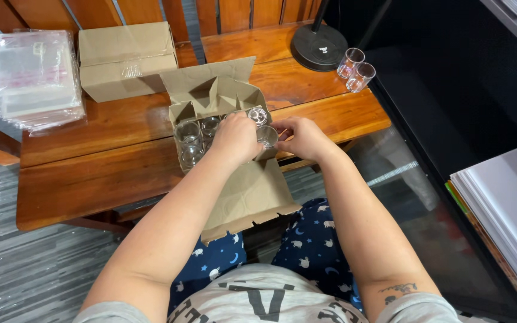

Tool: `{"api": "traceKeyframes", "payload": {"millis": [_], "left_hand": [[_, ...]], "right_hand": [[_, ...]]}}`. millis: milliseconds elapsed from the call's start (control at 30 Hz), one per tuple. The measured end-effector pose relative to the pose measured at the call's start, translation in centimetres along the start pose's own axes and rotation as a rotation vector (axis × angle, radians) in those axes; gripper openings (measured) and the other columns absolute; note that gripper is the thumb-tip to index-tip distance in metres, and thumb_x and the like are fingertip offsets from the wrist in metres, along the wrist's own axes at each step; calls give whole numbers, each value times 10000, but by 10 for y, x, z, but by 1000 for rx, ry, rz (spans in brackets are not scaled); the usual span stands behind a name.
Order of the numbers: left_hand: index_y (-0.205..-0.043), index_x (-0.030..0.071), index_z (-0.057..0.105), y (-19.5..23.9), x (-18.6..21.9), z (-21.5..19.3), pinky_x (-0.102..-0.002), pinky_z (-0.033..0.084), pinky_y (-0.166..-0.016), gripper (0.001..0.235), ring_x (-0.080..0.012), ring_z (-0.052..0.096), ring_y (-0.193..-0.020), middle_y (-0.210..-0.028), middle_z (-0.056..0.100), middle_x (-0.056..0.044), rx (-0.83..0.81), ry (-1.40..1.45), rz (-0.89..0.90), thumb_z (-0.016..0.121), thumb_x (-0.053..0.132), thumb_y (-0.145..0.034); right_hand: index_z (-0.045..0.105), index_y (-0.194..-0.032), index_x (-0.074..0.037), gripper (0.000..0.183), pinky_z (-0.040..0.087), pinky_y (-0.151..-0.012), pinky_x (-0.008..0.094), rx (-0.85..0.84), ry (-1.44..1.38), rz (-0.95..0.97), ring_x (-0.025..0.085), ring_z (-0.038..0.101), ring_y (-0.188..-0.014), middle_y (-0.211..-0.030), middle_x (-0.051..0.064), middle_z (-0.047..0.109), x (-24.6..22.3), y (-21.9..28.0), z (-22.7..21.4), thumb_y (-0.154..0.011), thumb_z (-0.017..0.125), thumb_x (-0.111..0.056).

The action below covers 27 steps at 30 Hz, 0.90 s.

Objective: The person opens a cardboard box containing small clear glasses and removes them one by one. They place the glasses on the wooden chair next to the box, arranging them in a group.

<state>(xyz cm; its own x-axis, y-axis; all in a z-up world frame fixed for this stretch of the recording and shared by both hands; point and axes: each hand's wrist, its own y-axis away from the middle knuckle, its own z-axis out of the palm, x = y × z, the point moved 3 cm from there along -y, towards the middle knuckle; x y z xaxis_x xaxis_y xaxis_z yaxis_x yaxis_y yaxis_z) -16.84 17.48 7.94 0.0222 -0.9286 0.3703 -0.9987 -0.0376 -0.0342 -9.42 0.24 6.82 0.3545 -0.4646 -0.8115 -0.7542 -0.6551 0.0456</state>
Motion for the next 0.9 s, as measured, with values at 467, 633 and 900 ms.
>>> {"api": "traceKeyframes", "payload": {"millis": [467, 633, 900], "left_hand": [[-1079, 19, 748, 6, 1, 6, -466, 464, -990, 393, -315, 561, -1145, -1097, 604, -118, 46, -59, 50, 800, 325, -837], [-1133, 4, 715, 13, 3, 8, -452, 439, -977, 441, -306, 531, -1149, -1124, 587, -123, 97, -106, 87, 765, 367, -887], [-1378, 8, 576, 13, 0, 8, -488, 456, -1034, 472, -363, 555, -1271, -1300, 573, -177, 197, 107, 77, 652, 288, -1005]], "right_hand": [[672, -1316, -36, 576, 611, -817, 340, -56, 174, -43, 211, 748, -911, -1065, 121, 649, 11, -14, 2, -767, 846, -49], [666, -1300, -22, 567, 570, -876, 373, -49, 272, -98, 244, 724, -984, -1078, 128, 647, 11, -11, 1, -777, 865, -119], [534, -1419, -58, 517, 552, -964, 355, 19, -106, -163, 229, 565, -1379, -1390, 110, 664, -8, 4, -4, -938, 721, -77]]}}
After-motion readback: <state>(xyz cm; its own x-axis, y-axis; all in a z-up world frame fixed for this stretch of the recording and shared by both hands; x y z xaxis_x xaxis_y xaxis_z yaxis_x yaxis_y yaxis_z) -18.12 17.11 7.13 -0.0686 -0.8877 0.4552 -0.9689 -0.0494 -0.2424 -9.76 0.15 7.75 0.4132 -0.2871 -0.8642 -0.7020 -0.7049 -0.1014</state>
